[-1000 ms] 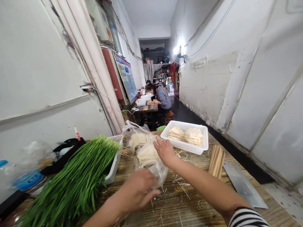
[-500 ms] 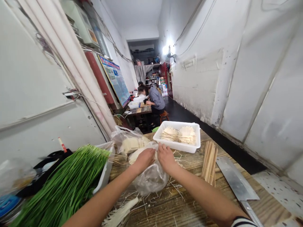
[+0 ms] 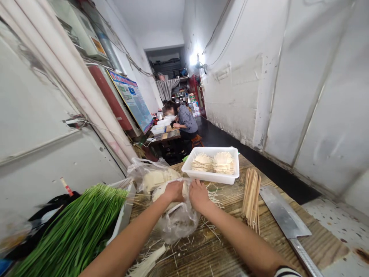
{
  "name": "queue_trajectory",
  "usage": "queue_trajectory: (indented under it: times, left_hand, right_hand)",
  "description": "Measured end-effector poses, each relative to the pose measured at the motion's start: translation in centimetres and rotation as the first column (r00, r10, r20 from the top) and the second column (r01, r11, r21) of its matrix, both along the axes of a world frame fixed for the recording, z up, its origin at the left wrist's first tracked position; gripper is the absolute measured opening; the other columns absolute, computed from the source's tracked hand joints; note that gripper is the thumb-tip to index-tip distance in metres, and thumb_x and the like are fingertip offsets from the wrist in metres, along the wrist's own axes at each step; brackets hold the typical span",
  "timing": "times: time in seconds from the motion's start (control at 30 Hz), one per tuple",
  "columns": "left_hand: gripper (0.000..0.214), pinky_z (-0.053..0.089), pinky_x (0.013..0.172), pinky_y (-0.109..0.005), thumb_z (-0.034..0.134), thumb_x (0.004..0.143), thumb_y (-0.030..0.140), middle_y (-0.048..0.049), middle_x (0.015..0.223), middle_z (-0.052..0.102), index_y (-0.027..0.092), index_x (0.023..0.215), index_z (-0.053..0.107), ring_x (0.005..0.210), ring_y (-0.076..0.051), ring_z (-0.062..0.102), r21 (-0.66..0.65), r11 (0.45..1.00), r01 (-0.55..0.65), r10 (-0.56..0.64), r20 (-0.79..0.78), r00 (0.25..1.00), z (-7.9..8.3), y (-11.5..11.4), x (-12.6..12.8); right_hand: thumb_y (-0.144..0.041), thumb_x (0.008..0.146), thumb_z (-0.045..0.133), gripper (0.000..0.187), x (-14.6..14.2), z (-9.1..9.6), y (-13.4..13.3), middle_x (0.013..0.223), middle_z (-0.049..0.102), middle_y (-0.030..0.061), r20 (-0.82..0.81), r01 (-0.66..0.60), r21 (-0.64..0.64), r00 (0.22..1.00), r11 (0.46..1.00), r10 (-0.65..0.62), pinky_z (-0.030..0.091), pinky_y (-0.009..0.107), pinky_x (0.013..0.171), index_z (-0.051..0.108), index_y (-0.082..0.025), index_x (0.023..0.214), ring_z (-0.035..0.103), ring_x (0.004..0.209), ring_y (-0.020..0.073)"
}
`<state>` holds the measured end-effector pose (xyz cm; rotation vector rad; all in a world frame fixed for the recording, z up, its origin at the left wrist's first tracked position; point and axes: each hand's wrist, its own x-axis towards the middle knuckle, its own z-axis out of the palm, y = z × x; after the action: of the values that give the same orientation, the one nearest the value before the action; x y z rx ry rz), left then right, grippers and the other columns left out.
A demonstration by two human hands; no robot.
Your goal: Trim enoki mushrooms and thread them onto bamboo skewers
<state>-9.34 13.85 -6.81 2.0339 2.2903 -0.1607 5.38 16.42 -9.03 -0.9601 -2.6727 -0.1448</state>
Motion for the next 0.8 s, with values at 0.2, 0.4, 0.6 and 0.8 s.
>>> queue_trajectory:
  times: [0.2,0.4,0.6,0.8]
  left_hand:
    - [0.032,0.050,0.085,-0.044,0.055,0.088,0.034,-0.0084,0.119,0.058,0.018,0.116,0.055,0.102,-0.022,0.059,0.106,0.991,0.088,-0.102,0.143,0.984,-0.6,-0.9,-1.5]
    - [0.072,0.037,0.104,-0.046,0.079,0.058,0.029,-0.0133,0.127,0.056,0.017,0.123,0.050,0.120,-0.029,0.050,0.330,0.931,0.155,-0.264,0.318,0.910,-0.4,-4.9,-3.5]
    - [0.074,0.038,0.102,-0.049,0.074,0.056,0.026,-0.0140,0.124,0.058,0.016,0.124,0.046,0.115,-0.031,0.054,0.556,0.820,-0.134,-0.203,0.503,0.840,1.7,-8.7,-3.1]
    - [0.074,0.040,0.101,-0.044,0.079,0.053,0.032,-0.0111,0.118,0.061,0.017,0.120,0.051,0.113,-0.029,0.056,0.618,0.638,-0.459,-0.241,0.727,0.643,5.4,-10.5,-3.0]
  right_hand:
    - [-0.009,0.090,0.037,0.040,0.1,-1.1,0.5,0.137,0.047,0.0177,0.015,-0.008,-0.025,1.000,1.000,0.008,0.038,0.042,0.097,0.054,-0.006,0.126,0.042,0.123,0.0295]
    - [-0.013,0.093,0.043,0.038,-0.4,-1.4,0.9,0.137,0.046,0.0166,-0.010,0.019,-0.036,1.000,0.999,-0.020,0.040,0.044,0.097,0.049,-0.010,0.130,0.044,0.123,0.0274]
    - [-0.029,0.091,0.055,0.035,-1.8,-1.3,0.6,0.131,0.049,0.0101,-0.026,0.012,-0.019,1.000,1.000,-0.012,0.043,0.049,0.094,0.052,-0.017,0.123,0.050,0.115,0.0256]
    - [-0.030,0.091,0.054,0.033,-2.8,-1.0,0.8,0.124,0.053,0.0095,0.017,0.000,-0.017,1.000,1.000,0.000,0.048,0.045,0.088,0.053,-0.016,0.120,0.055,0.107,0.0231]
